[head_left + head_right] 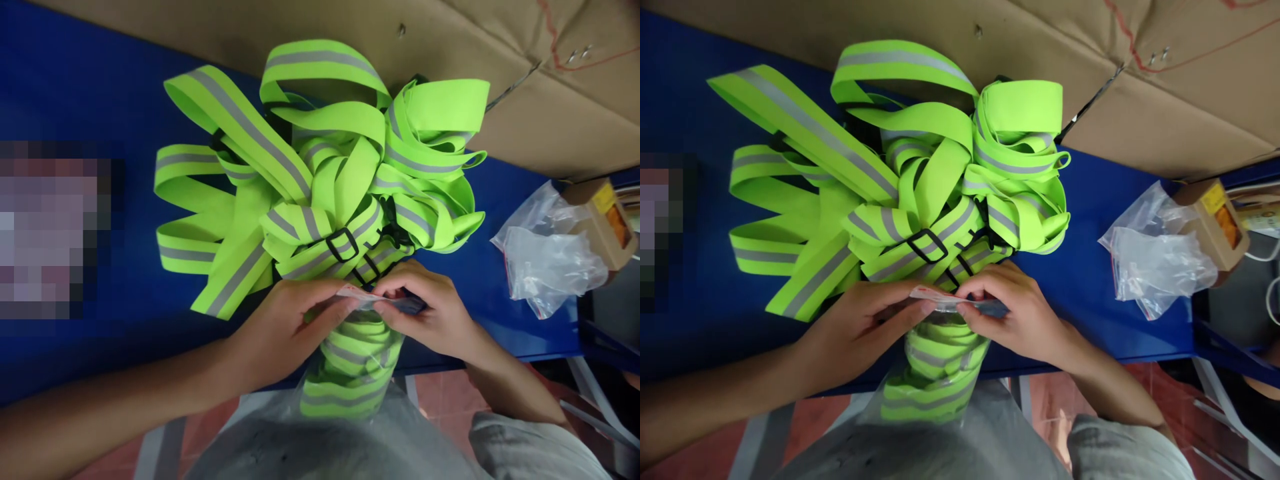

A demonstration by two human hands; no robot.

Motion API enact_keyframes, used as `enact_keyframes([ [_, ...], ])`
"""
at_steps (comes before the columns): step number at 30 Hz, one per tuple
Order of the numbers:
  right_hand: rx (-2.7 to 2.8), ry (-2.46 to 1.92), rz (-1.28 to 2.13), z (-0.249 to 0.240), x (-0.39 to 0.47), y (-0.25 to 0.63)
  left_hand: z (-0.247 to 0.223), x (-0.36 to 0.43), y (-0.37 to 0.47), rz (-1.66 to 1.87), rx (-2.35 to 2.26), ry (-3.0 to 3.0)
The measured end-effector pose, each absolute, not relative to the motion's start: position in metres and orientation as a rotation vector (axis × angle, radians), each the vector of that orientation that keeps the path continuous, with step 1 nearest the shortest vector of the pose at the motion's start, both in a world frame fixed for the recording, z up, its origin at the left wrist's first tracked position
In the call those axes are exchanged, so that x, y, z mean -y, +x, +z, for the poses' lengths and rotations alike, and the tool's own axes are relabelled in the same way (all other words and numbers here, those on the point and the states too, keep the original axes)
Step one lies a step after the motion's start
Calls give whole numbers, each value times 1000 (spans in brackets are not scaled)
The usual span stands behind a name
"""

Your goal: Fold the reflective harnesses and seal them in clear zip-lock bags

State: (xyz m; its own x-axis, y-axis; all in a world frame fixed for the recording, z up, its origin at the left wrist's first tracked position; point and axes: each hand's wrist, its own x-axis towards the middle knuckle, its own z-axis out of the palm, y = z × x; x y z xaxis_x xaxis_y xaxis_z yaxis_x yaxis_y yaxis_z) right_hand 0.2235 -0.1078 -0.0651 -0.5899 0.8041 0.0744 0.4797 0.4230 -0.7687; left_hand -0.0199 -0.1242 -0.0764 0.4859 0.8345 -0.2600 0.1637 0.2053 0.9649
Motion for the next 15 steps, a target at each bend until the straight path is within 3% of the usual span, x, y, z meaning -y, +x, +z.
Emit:
enact_keyframes([
  [15,2313,-1009,886,-65,108,222,-83,128,-22,680,-902,1593],
])
